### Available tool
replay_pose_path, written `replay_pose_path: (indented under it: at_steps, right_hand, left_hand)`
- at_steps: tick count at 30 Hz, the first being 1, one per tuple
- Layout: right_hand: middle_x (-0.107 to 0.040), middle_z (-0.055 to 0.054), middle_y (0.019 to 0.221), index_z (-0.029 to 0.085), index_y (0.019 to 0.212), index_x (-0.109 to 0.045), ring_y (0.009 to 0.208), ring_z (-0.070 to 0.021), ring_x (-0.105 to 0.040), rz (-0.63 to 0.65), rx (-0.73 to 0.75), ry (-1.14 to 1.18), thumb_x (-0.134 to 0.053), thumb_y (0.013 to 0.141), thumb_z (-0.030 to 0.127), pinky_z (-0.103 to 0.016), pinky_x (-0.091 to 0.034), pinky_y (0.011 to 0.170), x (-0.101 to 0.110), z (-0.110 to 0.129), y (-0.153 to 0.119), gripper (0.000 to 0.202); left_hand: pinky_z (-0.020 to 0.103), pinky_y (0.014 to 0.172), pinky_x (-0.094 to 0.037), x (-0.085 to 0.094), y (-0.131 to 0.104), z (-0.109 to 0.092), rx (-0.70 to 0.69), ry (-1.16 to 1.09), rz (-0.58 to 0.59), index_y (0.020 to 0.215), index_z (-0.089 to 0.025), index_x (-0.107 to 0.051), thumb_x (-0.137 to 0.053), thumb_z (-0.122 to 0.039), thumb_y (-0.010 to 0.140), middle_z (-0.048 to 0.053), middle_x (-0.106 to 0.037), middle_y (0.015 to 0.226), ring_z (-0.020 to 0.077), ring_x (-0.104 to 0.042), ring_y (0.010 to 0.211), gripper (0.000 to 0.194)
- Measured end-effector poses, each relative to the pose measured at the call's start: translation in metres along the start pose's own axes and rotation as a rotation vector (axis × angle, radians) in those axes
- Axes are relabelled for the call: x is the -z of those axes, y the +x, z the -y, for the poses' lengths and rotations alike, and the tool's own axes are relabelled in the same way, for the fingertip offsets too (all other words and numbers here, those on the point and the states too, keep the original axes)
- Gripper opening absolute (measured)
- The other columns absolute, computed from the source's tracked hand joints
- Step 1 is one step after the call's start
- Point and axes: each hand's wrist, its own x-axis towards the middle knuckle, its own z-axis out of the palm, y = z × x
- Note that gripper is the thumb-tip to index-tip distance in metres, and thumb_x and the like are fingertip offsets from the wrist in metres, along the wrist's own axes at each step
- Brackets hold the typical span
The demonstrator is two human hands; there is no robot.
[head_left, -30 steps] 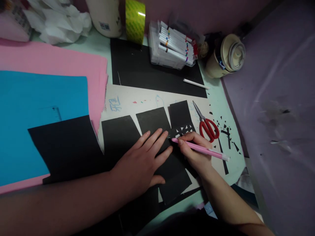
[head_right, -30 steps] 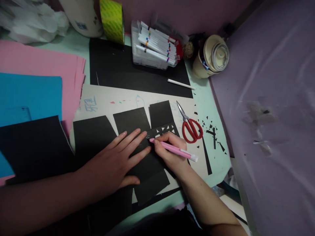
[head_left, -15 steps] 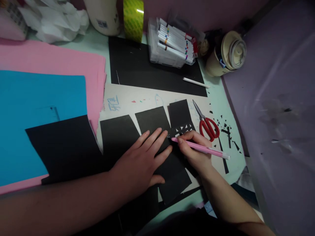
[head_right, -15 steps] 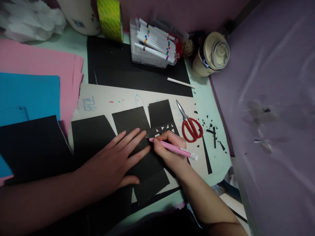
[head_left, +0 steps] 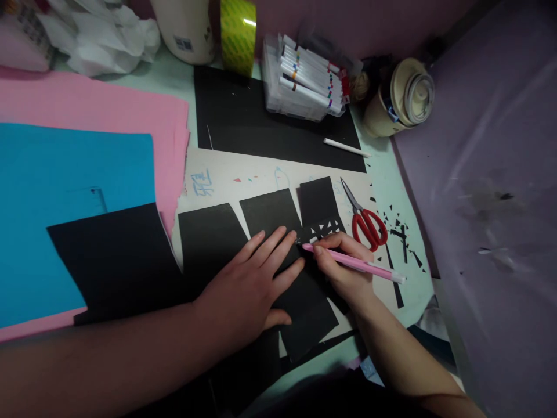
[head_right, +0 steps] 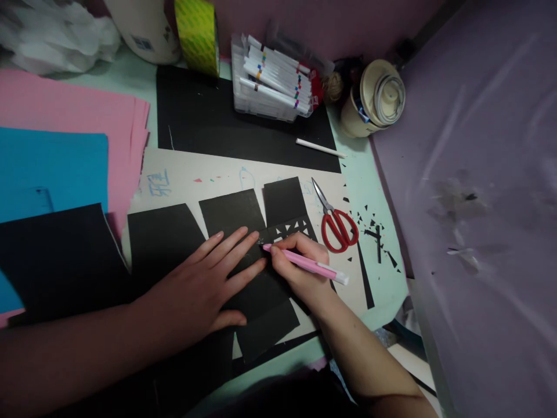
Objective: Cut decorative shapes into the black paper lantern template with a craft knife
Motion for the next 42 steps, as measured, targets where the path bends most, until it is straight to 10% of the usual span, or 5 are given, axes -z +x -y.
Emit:
replay_pose_path:
  at_steps: [42]
  right_hand:
    - [-0.067,0.001,0.065,0.020,0.087,-0.068,0.050,-0.0123,-0.060,-0.030,-0.033,0.052,-0.065,0.087,0.032,-0.023,-0.049,0.047,0.001,-0.010,-0.001,0.012]
  left_hand:
    - [0.049,0.119,-0.018,-0.005,-0.002,0.000,-0.007,-0.046,-0.094,0.144,-0.022,-0.046,-0.069,-0.067,0.074,0.016,-0.026,0.159,0.0335,-0.021,0.148,0.087]
